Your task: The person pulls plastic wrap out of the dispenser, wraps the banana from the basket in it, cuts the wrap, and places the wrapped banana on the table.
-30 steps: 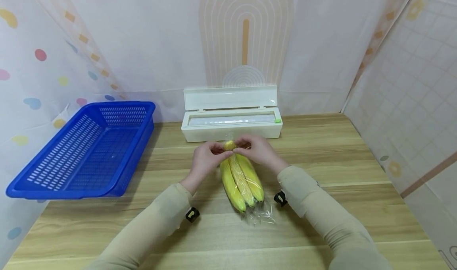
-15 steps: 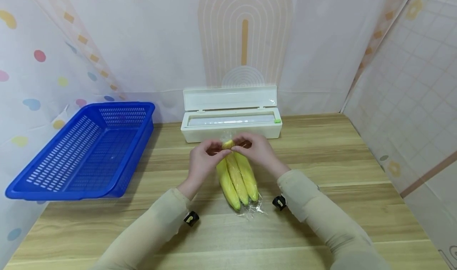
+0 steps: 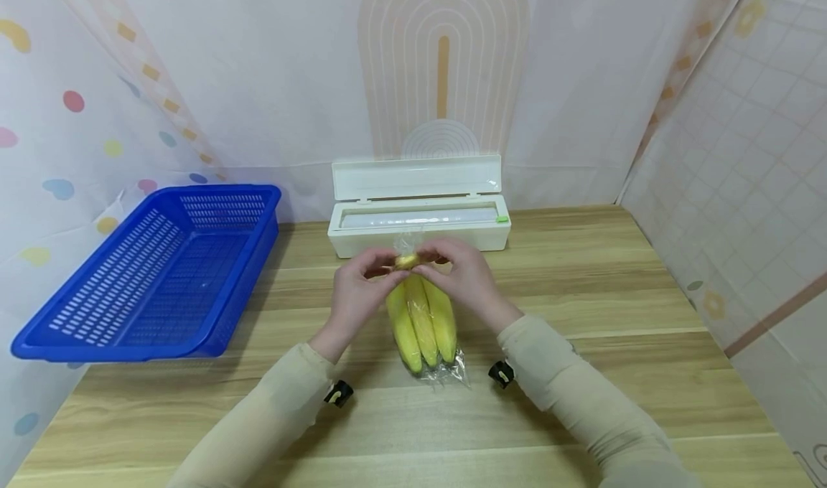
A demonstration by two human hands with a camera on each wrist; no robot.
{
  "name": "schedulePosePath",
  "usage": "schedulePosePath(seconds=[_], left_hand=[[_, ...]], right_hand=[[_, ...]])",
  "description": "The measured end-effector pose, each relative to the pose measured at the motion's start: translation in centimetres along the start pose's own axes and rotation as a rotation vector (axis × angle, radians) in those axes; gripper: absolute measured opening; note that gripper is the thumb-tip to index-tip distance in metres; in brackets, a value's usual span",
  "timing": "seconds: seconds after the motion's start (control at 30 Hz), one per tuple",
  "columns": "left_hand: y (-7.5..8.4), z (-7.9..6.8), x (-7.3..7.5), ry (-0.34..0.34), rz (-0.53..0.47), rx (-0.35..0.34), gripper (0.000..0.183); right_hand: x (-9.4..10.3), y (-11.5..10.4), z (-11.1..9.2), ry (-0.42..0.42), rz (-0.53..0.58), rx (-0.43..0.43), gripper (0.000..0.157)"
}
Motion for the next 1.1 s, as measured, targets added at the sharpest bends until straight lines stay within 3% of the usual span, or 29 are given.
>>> schedulePosePath(seconds=[0.2, 0.5, 0.77, 0.97, 1.1], left_hand=[[0.9, -0.2, 0.3, -0.032, 0.063, -0.129, 0.026], [3.2, -1.0, 0.3, -0.050, 0.216, -0.409, 0.029], [4.8, -1.7, 0.1, -0.045, 0.393, -0.534, 0.032], [5.5, -2.4, 0.1, -0.020, 0.440, -0.619, 0.034], [6.1, -2.8, 0.1, -0.010, 0.482, -0.663, 0.033]], right_hand=[[0.0, -1.1, -0.3, 0.028, -0.084, 0.097, 0.029], [0.1, -2.7, -1.2, 0.101, -0.177, 0.254, 0.034], [0.1, -3.7, -2.0, 0.154, -0.213, 0.356, 0.035], [-0.1, -4.3, -2.6, 0.180, -0.251, 0.422, 0.027], [-0.1, -4.9, -2.8, 0.201, -0.277, 0.470, 0.032]])
Point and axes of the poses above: each hand's wrist, its own z-axis towards the middle knuckle, its own x-axis out of the back of the hand, y = z × x, the point moved 9 cm from there along z, towards the middle knuckle, and after that the axes turned 15 degrees about -y, right-handed, at the moved point
